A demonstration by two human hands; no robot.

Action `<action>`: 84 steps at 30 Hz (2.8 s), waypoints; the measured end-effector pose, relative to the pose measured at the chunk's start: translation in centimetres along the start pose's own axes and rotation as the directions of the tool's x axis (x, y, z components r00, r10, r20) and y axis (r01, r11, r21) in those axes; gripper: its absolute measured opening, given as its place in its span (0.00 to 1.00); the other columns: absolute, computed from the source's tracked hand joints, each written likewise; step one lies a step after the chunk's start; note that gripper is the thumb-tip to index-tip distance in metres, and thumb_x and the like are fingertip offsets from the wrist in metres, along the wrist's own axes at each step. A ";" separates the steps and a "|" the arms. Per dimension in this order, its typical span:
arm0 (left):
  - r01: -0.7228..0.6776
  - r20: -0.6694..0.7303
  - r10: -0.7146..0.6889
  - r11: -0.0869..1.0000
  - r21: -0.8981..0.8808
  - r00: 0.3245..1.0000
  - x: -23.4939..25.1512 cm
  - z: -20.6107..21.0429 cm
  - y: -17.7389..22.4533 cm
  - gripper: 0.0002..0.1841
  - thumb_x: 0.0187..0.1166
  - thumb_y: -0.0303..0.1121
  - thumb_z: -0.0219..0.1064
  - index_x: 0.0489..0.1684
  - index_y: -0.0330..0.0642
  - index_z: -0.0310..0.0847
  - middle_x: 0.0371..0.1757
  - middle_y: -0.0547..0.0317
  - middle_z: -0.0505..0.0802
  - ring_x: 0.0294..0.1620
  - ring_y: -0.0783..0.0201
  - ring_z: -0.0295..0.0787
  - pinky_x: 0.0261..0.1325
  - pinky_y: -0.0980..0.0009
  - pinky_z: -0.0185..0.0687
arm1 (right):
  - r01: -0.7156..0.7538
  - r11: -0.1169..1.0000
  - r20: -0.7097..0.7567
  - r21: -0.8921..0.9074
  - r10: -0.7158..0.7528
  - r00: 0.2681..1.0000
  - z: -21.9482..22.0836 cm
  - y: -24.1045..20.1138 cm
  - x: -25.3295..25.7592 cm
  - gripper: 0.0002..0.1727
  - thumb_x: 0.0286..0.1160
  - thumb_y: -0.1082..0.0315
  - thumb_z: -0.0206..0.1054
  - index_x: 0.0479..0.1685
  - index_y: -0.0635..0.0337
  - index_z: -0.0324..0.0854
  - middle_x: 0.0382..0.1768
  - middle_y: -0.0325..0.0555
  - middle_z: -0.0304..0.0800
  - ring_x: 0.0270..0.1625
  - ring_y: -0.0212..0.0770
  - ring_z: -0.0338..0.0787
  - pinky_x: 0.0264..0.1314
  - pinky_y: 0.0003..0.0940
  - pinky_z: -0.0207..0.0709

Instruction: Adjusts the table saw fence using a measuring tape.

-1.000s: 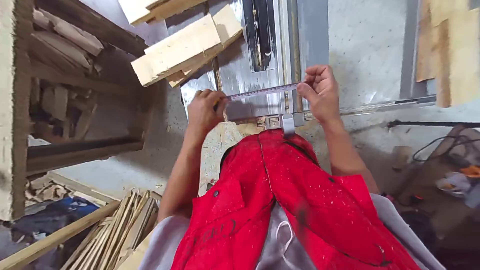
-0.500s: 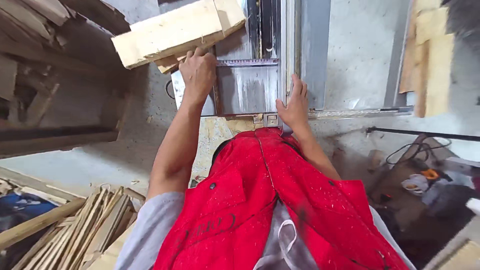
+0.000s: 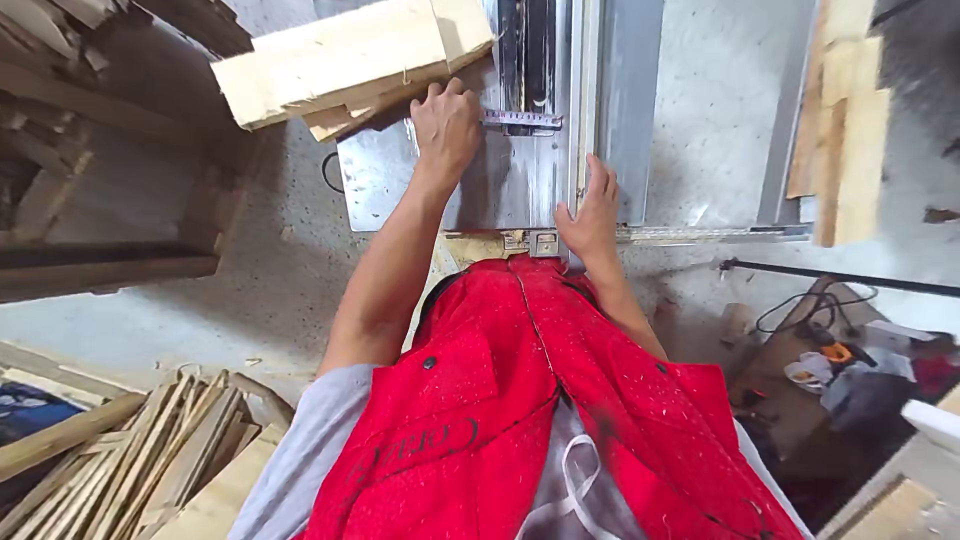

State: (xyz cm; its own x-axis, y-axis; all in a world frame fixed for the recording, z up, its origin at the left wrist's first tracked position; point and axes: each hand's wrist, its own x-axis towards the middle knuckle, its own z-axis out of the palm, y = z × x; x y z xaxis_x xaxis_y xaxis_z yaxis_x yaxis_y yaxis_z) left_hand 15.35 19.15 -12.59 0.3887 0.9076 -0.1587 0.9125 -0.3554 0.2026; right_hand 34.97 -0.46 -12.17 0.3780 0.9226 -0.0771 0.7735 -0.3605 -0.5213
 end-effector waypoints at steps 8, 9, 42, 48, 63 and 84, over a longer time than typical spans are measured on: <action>0.020 0.041 -0.019 1.000 -0.016 0.999 0.7 -0.4 0.9 0.18 0.86 0.42 0.53 0.54 0.46 0.88 0.67 0.48 0.89 0.71 0.37 0.81 0.58 0.30 0.75 | 0.058 0.996 0.006 0.064 -0.059 0.998 -0.3 1.0 0.8 0.50 0.60 0.57 0.76 0.90 0.60 0.58 0.83 0.62 0.67 0.82 0.60 0.72 0.75 0.56 0.77; 0.022 0.049 -0.021 0.999 -0.023 0.999 0.8 -0.4 0.9 0.18 0.86 0.42 0.53 0.54 0.46 0.89 0.68 0.47 0.88 0.72 0.36 0.80 0.58 0.29 0.75 | 0.051 0.990 0.001 0.132 -0.051 0.999 -0.6 1.4 0.9 0.51 0.63 0.52 0.77 0.89 0.62 0.58 0.82 0.62 0.68 0.82 0.57 0.73 0.76 0.54 0.77; 0.060 0.058 -0.058 0.997 -0.046 0.997 1.5 -0.3 0.7 0.17 0.83 0.44 0.56 0.53 0.51 0.91 0.70 0.51 0.88 0.74 0.39 0.80 0.61 0.28 0.73 | -0.156 0.597 0.212 0.787 -0.024 0.977 -3.5 4.8 2.5 0.27 0.90 0.57 0.44 0.10 0.42 0.57 0.09 0.25 0.54 0.12 0.26 0.56 0.17 0.26 0.52; 0.067 0.069 -0.064 0.997 -0.046 0.996 1.5 -0.4 0.8 0.17 0.83 0.43 0.56 0.54 0.50 0.90 0.71 0.50 0.88 0.75 0.39 0.79 0.64 0.27 0.72 | -0.348 0.290 0.339 0.892 0.083 0.937 -2.9 5.8 2.0 0.28 0.91 0.54 0.38 0.10 0.40 0.54 0.06 0.26 0.51 0.10 0.27 0.52 0.14 0.26 0.48; 0.055 0.049 -0.054 0.998 -0.038 0.997 1.4 -0.1 0.8 0.17 0.84 0.43 0.56 0.53 0.48 0.90 0.70 0.49 0.88 0.76 0.39 0.79 0.64 0.28 0.71 | 0.145 0.841 0.140 0.522 -0.252 0.957 -5.1 5.2 -0.5 0.21 0.76 0.50 0.69 0.49 0.61 0.80 0.43 0.45 0.86 0.42 0.38 0.87 0.42 0.38 0.84; 0.041 0.049 -0.039 0.998 -0.049 0.998 1.1 -0.3 1.0 0.16 0.82 0.41 0.56 0.51 0.46 0.90 0.69 0.47 0.88 0.75 0.36 0.79 0.64 0.27 0.71 | 0.411 0.908 0.434 0.078 -0.402 0.806 -2.9 4.1 -5.9 0.60 0.60 0.64 0.84 0.96 0.45 0.48 0.96 0.63 0.24 0.95 0.69 0.45 0.82 0.57 0.74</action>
State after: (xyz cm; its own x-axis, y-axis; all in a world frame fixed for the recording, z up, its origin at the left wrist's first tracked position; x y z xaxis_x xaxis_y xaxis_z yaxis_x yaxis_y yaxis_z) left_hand 16.66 19.83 -12.21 0.3589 0.9087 -0.2132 0.9203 -0.3064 0.2432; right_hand 37.40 -7.76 -11.41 -0.2271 0.9483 -0.2218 0.8184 0.0624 -0.5713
